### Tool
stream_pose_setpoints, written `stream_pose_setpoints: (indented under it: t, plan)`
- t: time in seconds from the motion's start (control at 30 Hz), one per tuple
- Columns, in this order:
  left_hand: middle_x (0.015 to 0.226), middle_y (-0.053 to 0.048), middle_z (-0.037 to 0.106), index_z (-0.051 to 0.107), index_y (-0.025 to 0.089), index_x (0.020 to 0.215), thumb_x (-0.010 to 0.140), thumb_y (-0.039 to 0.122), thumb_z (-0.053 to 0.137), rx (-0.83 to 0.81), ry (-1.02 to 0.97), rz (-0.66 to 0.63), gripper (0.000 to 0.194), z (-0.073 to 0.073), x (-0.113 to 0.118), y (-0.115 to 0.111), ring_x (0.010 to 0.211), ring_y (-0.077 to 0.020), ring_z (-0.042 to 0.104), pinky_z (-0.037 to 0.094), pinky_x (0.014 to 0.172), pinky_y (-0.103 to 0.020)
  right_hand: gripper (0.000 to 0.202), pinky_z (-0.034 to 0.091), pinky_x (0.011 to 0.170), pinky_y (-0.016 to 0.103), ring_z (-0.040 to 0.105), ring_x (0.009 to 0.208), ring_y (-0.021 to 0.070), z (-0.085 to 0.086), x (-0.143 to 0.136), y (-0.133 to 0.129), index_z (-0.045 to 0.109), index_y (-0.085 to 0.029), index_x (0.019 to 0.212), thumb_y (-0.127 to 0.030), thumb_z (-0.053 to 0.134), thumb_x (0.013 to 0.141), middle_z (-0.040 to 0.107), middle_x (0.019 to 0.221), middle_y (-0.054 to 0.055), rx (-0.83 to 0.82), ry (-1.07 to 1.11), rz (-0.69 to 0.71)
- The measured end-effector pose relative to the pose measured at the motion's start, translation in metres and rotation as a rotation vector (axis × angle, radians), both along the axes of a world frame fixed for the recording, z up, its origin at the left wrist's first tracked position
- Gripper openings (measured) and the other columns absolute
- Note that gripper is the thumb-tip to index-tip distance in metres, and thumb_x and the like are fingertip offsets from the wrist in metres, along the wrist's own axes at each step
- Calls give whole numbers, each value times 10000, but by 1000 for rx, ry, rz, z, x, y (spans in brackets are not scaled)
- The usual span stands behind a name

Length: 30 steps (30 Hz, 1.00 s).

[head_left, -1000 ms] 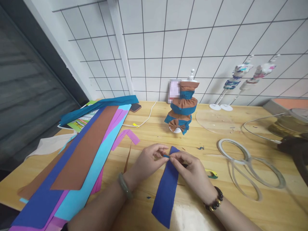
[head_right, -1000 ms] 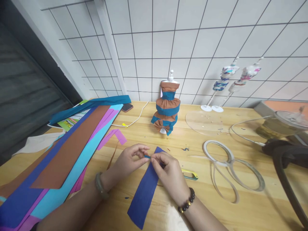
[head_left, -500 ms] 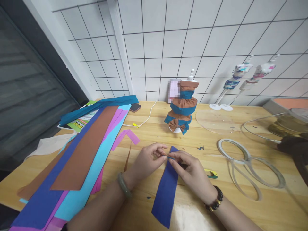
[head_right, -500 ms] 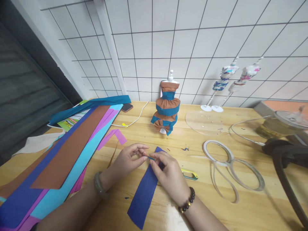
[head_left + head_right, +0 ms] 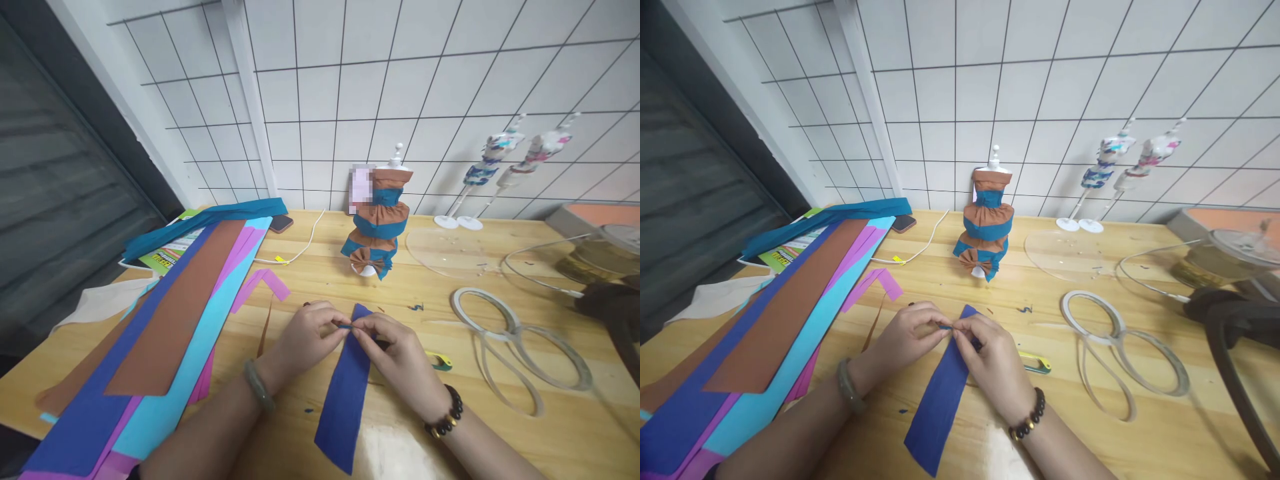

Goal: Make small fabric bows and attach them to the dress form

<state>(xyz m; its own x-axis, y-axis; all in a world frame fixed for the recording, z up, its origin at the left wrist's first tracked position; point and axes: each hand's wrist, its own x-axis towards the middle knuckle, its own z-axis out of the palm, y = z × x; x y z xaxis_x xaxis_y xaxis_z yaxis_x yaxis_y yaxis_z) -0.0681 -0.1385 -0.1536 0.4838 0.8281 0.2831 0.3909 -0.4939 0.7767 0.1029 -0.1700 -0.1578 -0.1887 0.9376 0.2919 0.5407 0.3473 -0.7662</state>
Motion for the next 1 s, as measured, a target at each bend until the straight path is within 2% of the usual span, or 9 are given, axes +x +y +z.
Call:
stream_pose_setpoints:
  t: [0.3,0.53,0.7,0.8,1.0]
  plan:
    - [750,-30,627,651,191,783,755,180,544,-9,3,21,112,-2,-2,1,757,-144,565,435,724,-271,147,485,686,324,595,728,186,-3,3,1,628,-215,896,-233,508,814,658,809,59,55,-67,16]
    - [762,-33,619,632,181,766,769,180,516,-18,27,21,117,1,-2,1,767,-145,564,432,741,-273,142,469,705,326,606,752,192,1,3,2,635,-219,825,-206,493,826,666,799,49,63,-126,30]
    - [841,-43,600,609,180,869,730,176,559,42,9,11,148,1,-1,0,842,-162,548,425,769,-281,140,469,707,332,606,750,193,1,2,1,631,-214,819,-204,492,828,670,798,56,71,-128,32]
    - [826,-47,591,623,187,824,746,173,541,62,27,-2,114,-2,0,0,829,-162,543,421,763,-285,145,474,700,328,610,741,189,0,2,1,637,-214,813,-201,493,823,671,791,52,78,-129,38]
    - [788,-39,582,617,183,758,751,154,527,66,47,15,96,-5,-1,2,802,-155,538,415,750,-279,165,486,665,315,597,687,180,-2,2,1,601,-204,946,-205,536,795,645,772,41,37,-120,-1]
